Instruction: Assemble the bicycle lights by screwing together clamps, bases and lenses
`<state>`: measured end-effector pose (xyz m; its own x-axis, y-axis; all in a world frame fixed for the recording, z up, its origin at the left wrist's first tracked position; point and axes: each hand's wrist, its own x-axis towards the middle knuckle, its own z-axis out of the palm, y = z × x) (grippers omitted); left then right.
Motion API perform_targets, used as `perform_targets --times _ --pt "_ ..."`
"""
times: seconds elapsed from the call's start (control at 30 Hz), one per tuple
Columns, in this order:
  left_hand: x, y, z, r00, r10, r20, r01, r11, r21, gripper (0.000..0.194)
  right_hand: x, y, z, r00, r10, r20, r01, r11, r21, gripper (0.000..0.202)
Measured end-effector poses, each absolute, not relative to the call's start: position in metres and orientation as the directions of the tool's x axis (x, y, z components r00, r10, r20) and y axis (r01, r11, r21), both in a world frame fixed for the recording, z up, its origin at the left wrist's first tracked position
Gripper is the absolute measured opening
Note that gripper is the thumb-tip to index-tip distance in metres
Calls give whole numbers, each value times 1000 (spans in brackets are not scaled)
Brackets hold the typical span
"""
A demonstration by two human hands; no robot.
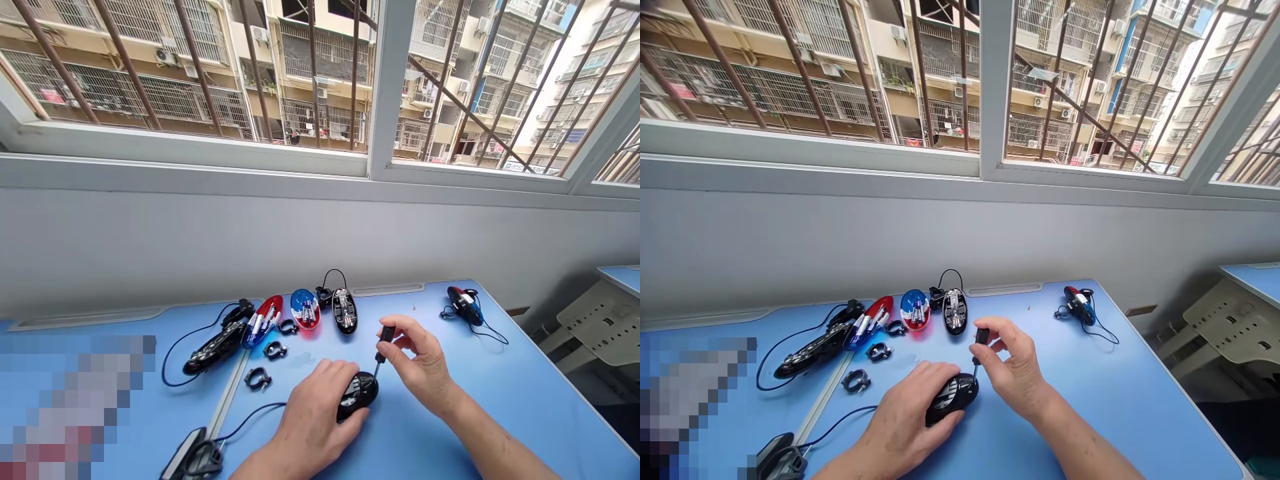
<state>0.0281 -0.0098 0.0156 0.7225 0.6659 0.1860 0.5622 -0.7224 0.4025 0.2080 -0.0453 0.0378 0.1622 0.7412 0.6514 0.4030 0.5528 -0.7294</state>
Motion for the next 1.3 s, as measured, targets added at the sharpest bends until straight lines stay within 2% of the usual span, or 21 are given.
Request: perform_targets --times 0.23,0.47,0.53,0.73,0.97,1.17,1.3 --pt "28 -11 18 726 664 179 554 -719 420 24 211 -46 40 132 778 615 370 537 -758 22" --pt "27 -11 18 721 667 189 549 -716 432 24 211 -49 43 9 830 558 272 535 -800 23" --pt "27 -10 16 717 667 201 543 -716 439 24 211 -49 43 28 811 585 309 549 -777 23" --pt "27 -10 14 723 651 230 524 -734 432 23 210 -47 41 27 674 738 546 609 -576 29" --pt "28 -11 19 721 651 237 529 -738 420 22 210 -48 44 65 672 738 553 591 -587 30" --pt "27 -11 19 723 655 218 536 -732 421 22 212 -53 51 -49 718 694 499 619 -606 38" --pt "27 -11 18 727 648 228 529 -740 415 20 210 -54 51 -88 685 724 533 646 -547 36"
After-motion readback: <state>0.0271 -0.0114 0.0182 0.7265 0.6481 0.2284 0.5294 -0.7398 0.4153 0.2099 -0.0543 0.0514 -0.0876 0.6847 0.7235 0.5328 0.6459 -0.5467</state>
